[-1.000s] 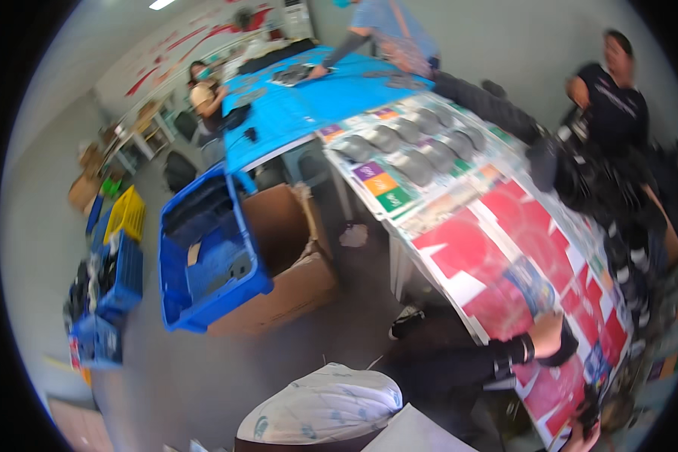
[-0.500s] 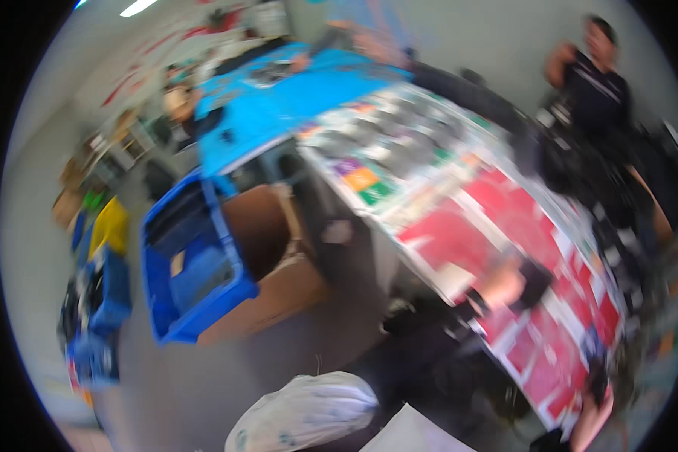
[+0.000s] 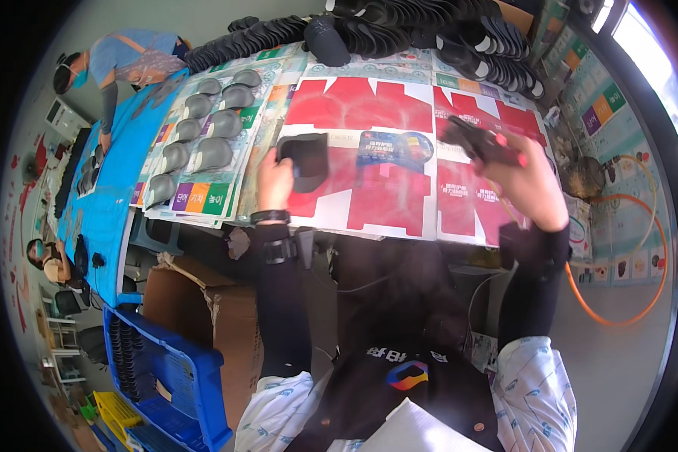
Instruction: The person is using a specialized applicator tool to apply glue or adhesive to shoe components in a manufacturing setting.
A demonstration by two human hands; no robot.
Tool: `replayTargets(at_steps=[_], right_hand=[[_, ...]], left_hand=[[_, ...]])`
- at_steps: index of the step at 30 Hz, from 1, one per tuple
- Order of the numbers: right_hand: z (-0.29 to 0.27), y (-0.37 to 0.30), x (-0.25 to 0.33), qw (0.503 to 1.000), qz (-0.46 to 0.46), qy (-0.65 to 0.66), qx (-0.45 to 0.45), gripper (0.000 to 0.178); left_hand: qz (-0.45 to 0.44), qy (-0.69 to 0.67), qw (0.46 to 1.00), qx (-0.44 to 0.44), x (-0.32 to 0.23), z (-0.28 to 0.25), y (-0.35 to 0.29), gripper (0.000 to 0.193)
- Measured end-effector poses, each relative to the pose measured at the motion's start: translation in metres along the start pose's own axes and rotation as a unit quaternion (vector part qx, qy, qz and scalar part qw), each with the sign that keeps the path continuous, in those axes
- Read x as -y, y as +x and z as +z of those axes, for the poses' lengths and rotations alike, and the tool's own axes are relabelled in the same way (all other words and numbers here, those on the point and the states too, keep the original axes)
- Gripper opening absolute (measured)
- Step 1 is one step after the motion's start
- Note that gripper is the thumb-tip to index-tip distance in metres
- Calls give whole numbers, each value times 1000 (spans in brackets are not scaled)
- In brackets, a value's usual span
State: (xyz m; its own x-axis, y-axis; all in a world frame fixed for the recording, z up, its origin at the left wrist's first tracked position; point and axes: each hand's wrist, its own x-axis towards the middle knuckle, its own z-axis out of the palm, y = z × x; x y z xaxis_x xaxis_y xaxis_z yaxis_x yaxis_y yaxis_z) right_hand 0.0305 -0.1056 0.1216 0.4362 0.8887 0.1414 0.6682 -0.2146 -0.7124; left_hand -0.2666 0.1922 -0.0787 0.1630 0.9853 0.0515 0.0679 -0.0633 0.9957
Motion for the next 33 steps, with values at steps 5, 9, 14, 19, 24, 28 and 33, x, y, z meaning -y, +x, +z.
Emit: replayTargets(at_steps=[5, 9, 14, 19, 24, 28, 33], right_hand=[[43, 48, 43, 995, -18, 44, 86, 34], [76, 88, 70, 988, 14, -36, 147, 28], [94, 110, 77, 978, 18, -47, 204, 22], [118, 132, 70, 960, 21, -45, 276, 18], [136, 151, 60, 961, 41, -89, 259, 23], [138, 151, 60, 949, 46, -122, 288, 25], [130, 141, 66, 973, 8, -82, 217, 27]], left_hand=[[102, 203, 974, 3, 0, 57, -7, 32], [108, 228, 968, 4, -3, 74, -21, 28], [93, 164, 981, 52, 10, 67, -36, 34], [58, 85, 994, 35, 22, 56, -16, 34], [-1, 15, 998, 64, 25, 54, -15, 35], [-7, -16, 998, 57, 15, 56, -22, 36], [-30, -27, 996, 77, 2, 55, -25, 35]])
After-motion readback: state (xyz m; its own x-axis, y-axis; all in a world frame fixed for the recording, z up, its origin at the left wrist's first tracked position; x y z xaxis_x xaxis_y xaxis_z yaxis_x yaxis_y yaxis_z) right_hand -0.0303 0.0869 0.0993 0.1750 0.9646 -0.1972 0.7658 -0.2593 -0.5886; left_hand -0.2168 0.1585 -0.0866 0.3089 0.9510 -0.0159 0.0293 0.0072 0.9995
